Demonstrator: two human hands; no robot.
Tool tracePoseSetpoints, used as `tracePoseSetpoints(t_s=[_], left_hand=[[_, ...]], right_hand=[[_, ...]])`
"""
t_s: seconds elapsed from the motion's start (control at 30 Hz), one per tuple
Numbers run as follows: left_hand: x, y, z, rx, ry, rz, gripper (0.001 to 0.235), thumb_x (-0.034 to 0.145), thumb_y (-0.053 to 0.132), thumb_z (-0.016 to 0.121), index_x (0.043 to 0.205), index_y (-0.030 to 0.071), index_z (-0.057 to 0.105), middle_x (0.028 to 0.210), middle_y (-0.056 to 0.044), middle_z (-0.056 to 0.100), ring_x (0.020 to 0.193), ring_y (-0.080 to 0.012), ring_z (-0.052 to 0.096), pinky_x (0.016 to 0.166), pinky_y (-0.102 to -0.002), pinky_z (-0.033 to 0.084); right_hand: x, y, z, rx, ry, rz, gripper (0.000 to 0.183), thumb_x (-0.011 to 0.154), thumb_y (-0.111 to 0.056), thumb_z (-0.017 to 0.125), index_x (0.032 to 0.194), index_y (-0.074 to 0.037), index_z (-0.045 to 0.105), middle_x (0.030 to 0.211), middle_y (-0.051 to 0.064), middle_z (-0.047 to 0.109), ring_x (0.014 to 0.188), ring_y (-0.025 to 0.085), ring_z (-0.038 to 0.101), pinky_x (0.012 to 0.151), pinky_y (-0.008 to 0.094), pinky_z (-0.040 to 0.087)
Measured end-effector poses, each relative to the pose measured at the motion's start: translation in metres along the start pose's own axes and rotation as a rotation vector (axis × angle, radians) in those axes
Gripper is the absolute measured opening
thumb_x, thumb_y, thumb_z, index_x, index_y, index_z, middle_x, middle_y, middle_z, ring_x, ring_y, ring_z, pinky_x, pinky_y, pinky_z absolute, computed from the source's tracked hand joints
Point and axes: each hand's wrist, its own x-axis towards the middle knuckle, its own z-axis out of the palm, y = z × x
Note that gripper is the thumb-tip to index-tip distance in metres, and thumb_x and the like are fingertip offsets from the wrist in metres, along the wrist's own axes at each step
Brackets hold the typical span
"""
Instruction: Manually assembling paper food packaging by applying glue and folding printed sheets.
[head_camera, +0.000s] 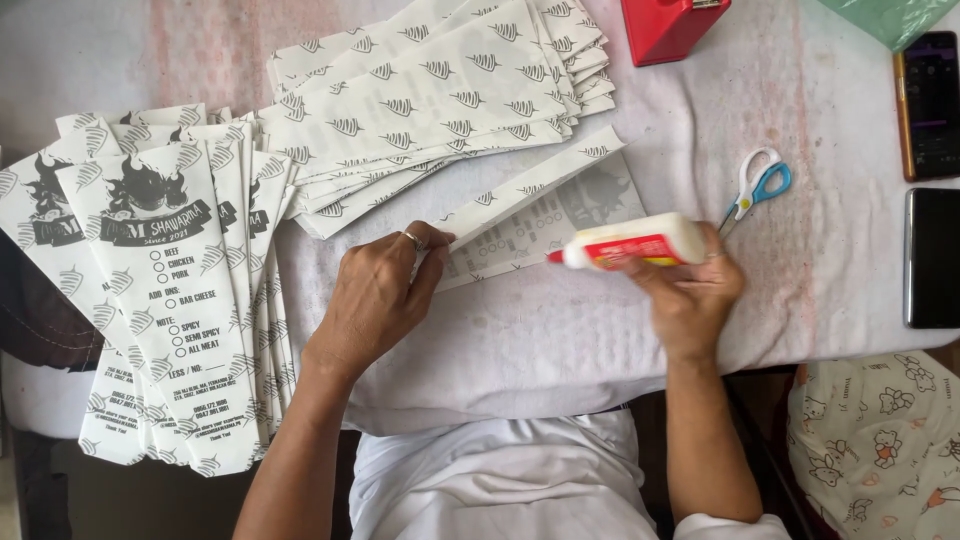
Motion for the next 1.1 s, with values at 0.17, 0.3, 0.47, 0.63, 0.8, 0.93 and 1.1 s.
tracePoseSetpoints(t_s=[0.17,0.3,0.47,0.63,0.8,0.93,1.1], left_hand=[[-0.006,-0.024,0.014,0.054,0.03,0.133,0.021,0.103,0.007,0.056,0.085,-0.002,0.052,0.079,-0.007,0.064,0.042,-0.0272,0.044,0.04,-0.04,0.031],[-0.003,-0.024,0.015,0.061,0.025,0.126,0.029,0.105,0.008,0.055,0.08,-0.006,0.052,0.097,-0.001,0.068,0.04,-0.0238,0.039,0.039,-0.038,0.028],[-0.001,-0.025,0.014,0.058,-0.009,0.053,0.014,0.105,0.011,0.055,0.094,0.002,0.057,0.061,-0.003,0.054,0.041,-0.0271,0.04,0.043,-0.039,0.032],[0.004,-0.026,0.01,-0.007,-0.028,0.002,0.01,0.106,0.012,0.052,0.098,0.006,0.055,0.056,0.0,0.062,0.043,-0.031,0.045,0.046,-0.039,0.035],[0.014,-0.029,0.001,-0.234,0.021,-0.055,0.019,0.098,0.008,0.063,0.082,-0.002,0.067,0.041,-0.006,0.05,0.034,-0.0198,0.043,0.045,-0.032,0.039],[0.015,-0.042,0.005,-0.331,0.036,-0.088,0.017,0.098,0.007,0.062,0.087,-0.003,0.07,0.04,-0.004,0.048,0.036,-0.0179,0.042,0.045,-0.032,0.038],[0.017,-0.049,0.009,-0.433,0.028,-0.111,0.017,0.095,0.009,0.064,0.087,-0.003,0.071,0.04,-0.003,0.044,0.037,-0.0178,0.04,0.046,-0.034,0.038]], right_hand=[[0.037,-0.008,-0.065,-0.085,0.163,-0.075,0.041,0.081,0.0,0.091,0.11,-0.003,0.063,0.101,0.009,0.069,0.094,0.019,0.068,0.086,0.04,0.066],[0.04,-0.021,-0.081,-0.09,0.197,-0.068,0.034,0.087,-0.004,0.09,0.109,-0.006,0.064,0.102,0.006,0.069,0.103,0.021,0.07,0.087,0.045,0.07],[0.042,-0.009,-0.075,-0.09,0.182,-0.049,0.035,0.083,-0.002,0.091,0.101,-0.005,0.061,0.096,0.006,0.068,0.094,0.018,0.068,0.085,0.038,0.066],[0.035,-0.002,-0.054,-0.059,0.153,-0.018,0.038,0.08,0.001,0.091,0.103,-0.004,0.062,0.096,0.006,0.068,0.092,0.016,0.067,0.086,0.033,0.065],[0.002,0.023,0.003,0.068,0.033,-0.023,0.047,0.071,0.002,0.092,0.11,-0.009,0.066,0.1,0.007,0.072,0.103,0.017,0.072,0.101,0.037,0.058],[-0.025,0.003,0.065,0.109,-0.062,0.029,0.044,0.072,0.003,0.091,0.107,-0.008,0.066,0.097,0.007,0.072,0.102,0.015,0.071,0.099,0.037,0.057],[-0.046,0.002,0.111,0.176,-0.2,0.101,0.043,0.066,0.005,0.093,0.101,-0.002,0.068,0.09,0.012,0.074,0.097,0.018,0.071,0.094,0.04,0.058]])
